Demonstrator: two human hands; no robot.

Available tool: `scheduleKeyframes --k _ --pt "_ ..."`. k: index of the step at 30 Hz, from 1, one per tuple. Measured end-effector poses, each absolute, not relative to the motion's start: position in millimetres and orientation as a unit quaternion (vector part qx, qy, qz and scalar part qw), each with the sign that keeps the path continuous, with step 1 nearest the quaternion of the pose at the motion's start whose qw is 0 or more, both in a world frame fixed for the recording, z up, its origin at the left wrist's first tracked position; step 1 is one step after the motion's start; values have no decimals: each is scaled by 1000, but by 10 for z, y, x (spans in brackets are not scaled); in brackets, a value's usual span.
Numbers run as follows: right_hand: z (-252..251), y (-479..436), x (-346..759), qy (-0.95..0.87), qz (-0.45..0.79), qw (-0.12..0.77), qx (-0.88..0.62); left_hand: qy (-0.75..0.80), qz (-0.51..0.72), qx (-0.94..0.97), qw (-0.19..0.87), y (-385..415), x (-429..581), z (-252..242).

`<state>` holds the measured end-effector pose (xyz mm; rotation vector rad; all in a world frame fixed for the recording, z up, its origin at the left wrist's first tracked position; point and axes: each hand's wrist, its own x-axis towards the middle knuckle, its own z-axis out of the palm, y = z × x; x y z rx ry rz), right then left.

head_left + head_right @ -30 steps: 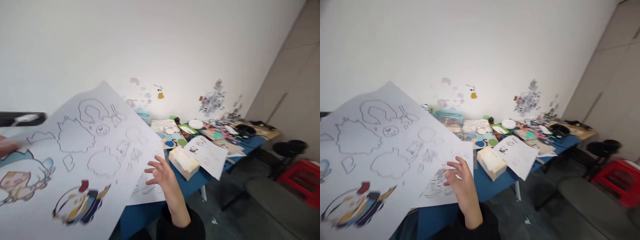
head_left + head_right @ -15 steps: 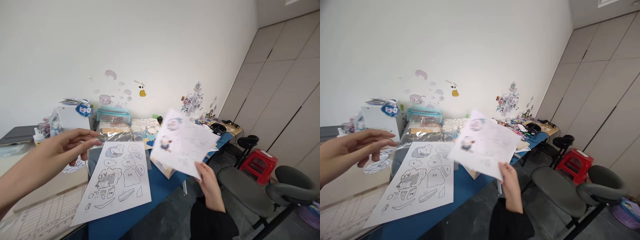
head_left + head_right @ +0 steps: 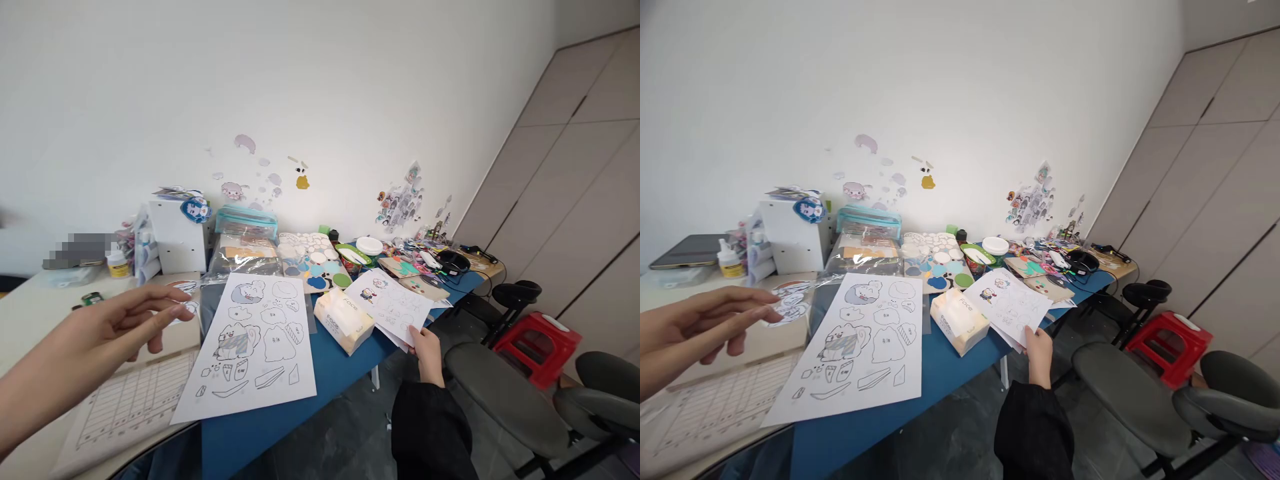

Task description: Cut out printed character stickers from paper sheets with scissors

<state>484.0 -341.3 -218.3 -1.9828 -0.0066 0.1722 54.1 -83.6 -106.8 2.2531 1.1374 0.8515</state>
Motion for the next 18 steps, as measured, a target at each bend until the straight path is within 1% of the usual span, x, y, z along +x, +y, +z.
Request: scheduleKeyframes --k 2,3,6,8,11,15,16,18 --pt "-2087 -3402 4812 -13 43 503 -863 412 304 807 295 -924 532 -1127" --pt "-2034 -3413 4778 -17 22 481 -876 415 307 800 306 -983 539 -1178" --pt "-1923 -3475 4542 -35 -62 431 -900 408 328 806 275 -1221 634 -1451" --pt "-1939 -3487 4249 -78 -112 425 -895 373 318 831 262 -1406 762 -1718" --pt "-2120 -3395 3646 -197 -112 452 -863 303 292 878 227 -1628 997 -2116" --pt "-2423 -3230 3052 -342 5 471 -813 269 235 921 158 -1688 1200 -2400" --pt "-2466 -3233 3043 -326 6 497 -804 267 217 928 143 -1668 1216 -2423" --pt "-2489 -3331 3228 -222 -18 576 -786 261 191 939 120 -1609 1219 -2447"
